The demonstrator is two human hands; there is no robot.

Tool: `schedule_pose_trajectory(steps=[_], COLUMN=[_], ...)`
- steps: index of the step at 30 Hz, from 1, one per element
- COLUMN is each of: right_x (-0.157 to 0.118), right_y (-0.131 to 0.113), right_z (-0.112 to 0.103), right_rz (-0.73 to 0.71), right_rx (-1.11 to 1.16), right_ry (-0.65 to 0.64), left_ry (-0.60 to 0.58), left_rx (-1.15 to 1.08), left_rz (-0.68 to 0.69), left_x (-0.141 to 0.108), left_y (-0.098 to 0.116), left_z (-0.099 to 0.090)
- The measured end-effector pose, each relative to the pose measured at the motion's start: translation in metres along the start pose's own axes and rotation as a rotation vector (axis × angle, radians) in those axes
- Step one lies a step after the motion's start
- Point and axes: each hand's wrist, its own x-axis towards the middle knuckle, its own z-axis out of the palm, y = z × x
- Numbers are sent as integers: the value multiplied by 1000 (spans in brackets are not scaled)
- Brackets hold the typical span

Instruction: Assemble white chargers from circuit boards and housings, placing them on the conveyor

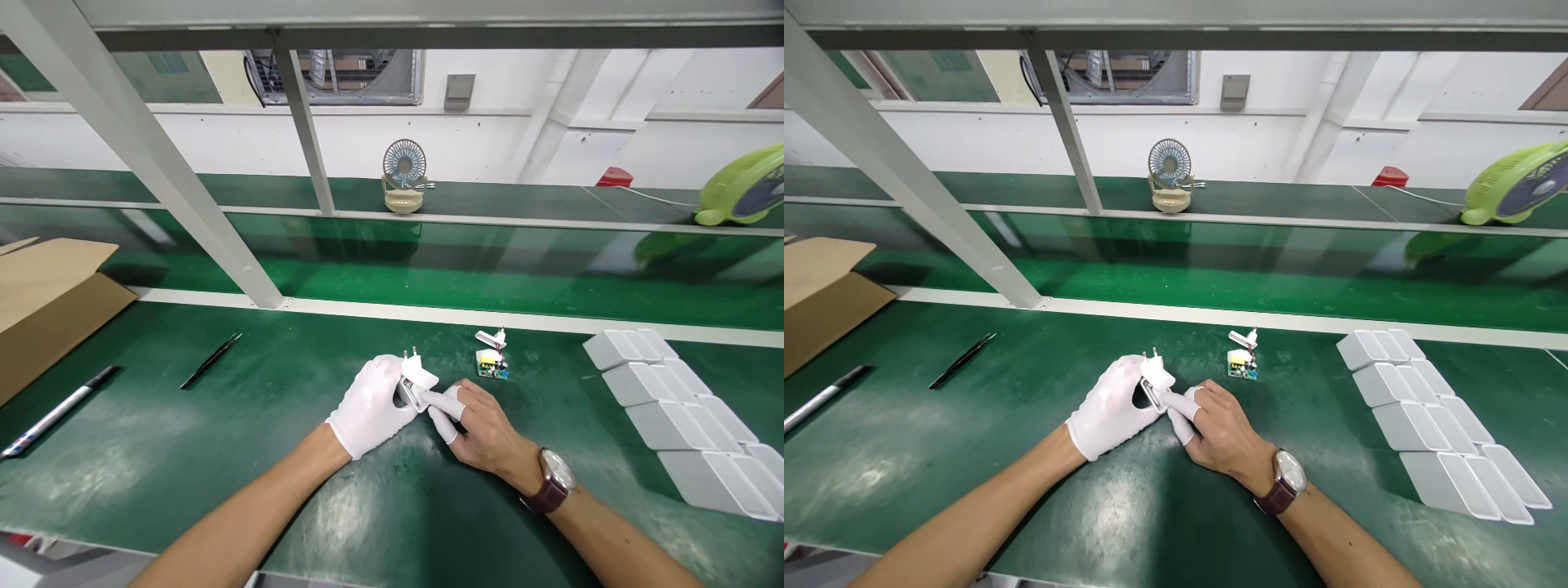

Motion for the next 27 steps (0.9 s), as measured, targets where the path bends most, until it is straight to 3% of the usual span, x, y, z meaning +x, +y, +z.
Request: schedule_pose_trajectory(steps=[10,15,27], right_x=[2,4,-3], right_y=[3,4,10], right_z=[-1,-5,-7], right_rz=[60,13,-118], right_rx=[54,11,-189], right_ry=[66,70,-65], left_ry=[32,59,35], left_rx=[22,-8,-54], left_rz=[56,103,266], left_x=[2,1,4], left_y=[4,-1,-2], left_z=[-1,1,-2])
